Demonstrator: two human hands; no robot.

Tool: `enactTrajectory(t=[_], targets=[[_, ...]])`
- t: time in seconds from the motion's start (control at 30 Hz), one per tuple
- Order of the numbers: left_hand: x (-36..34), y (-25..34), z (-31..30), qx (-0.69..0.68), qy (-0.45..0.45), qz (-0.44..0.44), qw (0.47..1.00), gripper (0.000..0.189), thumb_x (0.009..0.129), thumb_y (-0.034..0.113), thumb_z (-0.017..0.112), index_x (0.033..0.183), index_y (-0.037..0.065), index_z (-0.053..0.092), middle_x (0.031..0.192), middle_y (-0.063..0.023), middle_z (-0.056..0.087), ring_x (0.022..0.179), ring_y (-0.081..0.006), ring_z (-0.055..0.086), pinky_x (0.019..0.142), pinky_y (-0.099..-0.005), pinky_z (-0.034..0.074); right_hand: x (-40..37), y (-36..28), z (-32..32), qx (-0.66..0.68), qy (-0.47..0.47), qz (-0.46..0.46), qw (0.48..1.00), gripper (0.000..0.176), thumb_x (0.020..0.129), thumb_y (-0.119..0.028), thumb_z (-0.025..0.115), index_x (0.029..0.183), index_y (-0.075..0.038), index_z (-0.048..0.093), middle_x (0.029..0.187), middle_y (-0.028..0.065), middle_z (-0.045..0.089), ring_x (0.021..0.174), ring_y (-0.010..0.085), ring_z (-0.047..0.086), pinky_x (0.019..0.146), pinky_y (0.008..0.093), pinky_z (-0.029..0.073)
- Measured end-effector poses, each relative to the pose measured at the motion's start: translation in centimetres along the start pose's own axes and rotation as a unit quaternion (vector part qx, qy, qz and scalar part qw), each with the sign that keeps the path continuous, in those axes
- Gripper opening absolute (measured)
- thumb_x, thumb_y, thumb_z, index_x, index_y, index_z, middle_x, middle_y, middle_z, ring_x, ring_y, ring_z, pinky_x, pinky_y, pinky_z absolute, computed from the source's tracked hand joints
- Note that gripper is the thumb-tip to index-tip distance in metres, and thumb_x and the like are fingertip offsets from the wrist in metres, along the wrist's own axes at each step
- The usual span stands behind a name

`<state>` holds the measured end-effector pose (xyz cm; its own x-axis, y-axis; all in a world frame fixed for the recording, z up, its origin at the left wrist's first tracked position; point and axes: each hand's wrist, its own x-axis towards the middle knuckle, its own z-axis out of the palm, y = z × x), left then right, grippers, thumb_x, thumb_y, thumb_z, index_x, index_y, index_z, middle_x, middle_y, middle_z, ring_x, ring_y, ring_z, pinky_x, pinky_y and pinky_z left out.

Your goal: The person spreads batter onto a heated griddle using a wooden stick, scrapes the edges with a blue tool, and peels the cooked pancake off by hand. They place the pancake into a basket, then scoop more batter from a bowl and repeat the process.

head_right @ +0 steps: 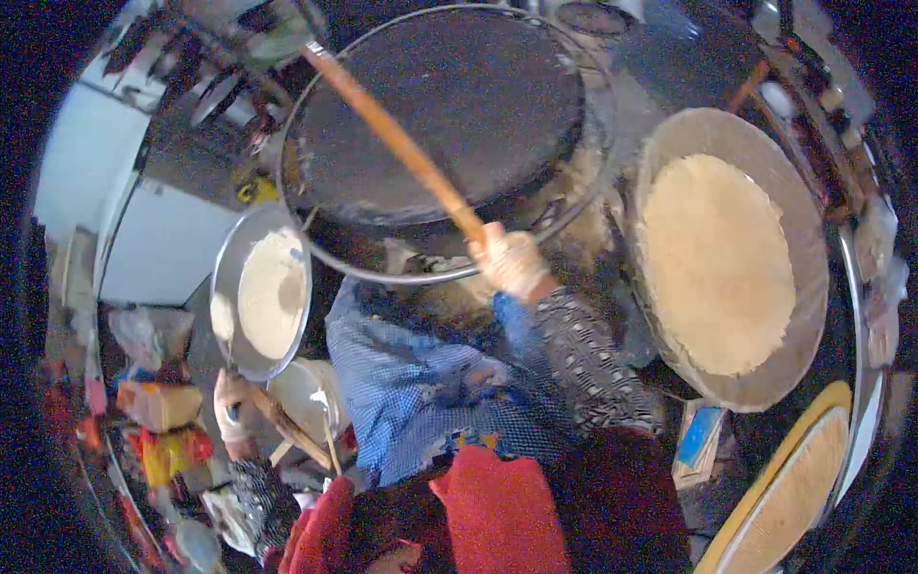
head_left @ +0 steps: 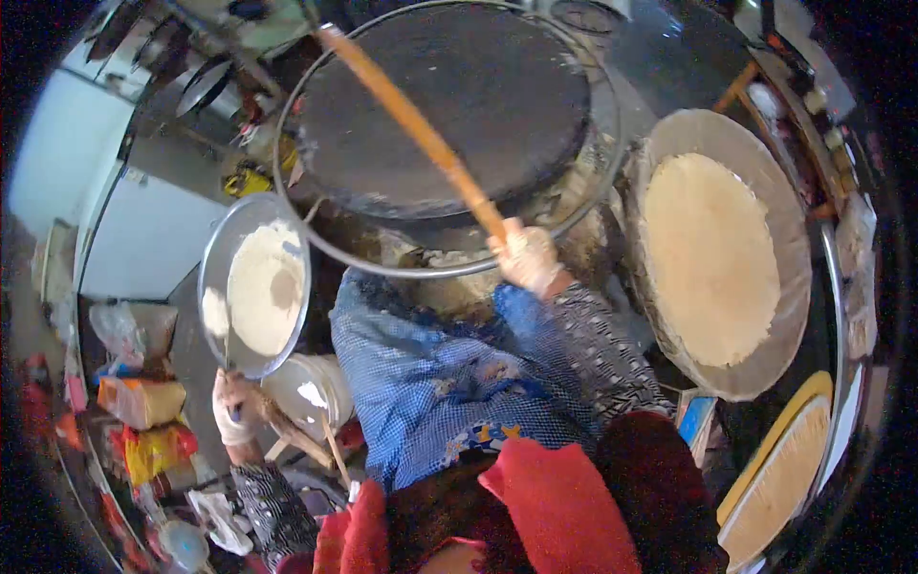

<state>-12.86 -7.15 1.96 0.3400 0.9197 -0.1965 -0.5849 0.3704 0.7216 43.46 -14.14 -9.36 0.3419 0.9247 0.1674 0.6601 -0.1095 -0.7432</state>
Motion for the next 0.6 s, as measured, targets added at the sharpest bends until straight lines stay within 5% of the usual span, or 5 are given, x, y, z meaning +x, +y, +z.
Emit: enactTrajectory(t=[0.1,0.23,0.27,0.47,0.6], targets=[[1.1,2.5,3.9,-0.391,-0.002,-0.204,0.897,0.029,0.100,0.024,0.041,0.088,0.000,0.050,0.068,0.0010,0.048,0.059,-0.0076,0.049,0.051,-0.0184,0.042,1.1,4.4,-2.6,-0.148,0.080,-0.097,0.981,0.025,0.092,-0.034,0.051,0.093,-0.009,0.047,0.059,0.0184,0.058,0.052,0.0405,0.058,0.049,0.0520,0.047],[2.1,2.9,4.7,-0.346,-0.023,-0.205,0.915,0.026,0.100,0.022,0.042,0.087,-0.001,0.048,0.067,0.0000,0.046,0.056,-0.0082,0.046,0.050,-0.0191,0.043,3.8,10.1,-6.0,0.091,0.120,0.105,0.983,0.030,0.092,-0.039,0.054,0.098,-0.010,0.048,0.067,0.0166,0.061,0.063,0.0386,0.062,0.054,0.0477,0.047],[2.4,2.9,4.5,-0.335,-0.026,-0.206,0.919,0.025,0.100,0.021,0.042,0.087,-0.001,0.048,0.067,-0.0002,0.045,0.056,-0.0083,0.046,0.050,-0.0192,0.044,4.0,8.1,-7.9,-0.010,0.141,0.138,0.980,0.028,0.093,-0.035,0.054,0.100,-0.009,0.049,0.066,0.0133,0.062,0.060,0.0330,0.063,0.052,0.0447,0.047],[3.4,2.2,1.8,-0.272,0.004,-0.190,0.943,0.025,0.099,0.018,0.046,0.086,-0.004,0.045,0.066,-0.0032,0.044,0.051,-0.0082,0.043,0.044,-0.0194,0.045,-1.6,-1.3,-4.2,0.182,0.214,0.066,0.957,0.029,0.095,-0.025,0.051,0.112,-0.002,0.047,0.084,0.0135,0.066,0.073,0.0201,0.065,0.069,0.0349,0.050],[3.2,1.7,3.2,-0.191,0.099,-0.135,0.967,0.023,0.099,0.018,0.048,0.089,-0.003,0.045,0.071,-0.0037,0.044,0.051,-0.0058,0.040,0.039,-0.0163,0.042,-1.9,2.6,-0.5,0.048,0.182,0.098,0.977,0.029,0.094,-0.027,0.055,0.108,-0.002,0.050,0.089,0.0184,0.062,0.075,0.0306,0.062,0.072,0.0396,0.048]])
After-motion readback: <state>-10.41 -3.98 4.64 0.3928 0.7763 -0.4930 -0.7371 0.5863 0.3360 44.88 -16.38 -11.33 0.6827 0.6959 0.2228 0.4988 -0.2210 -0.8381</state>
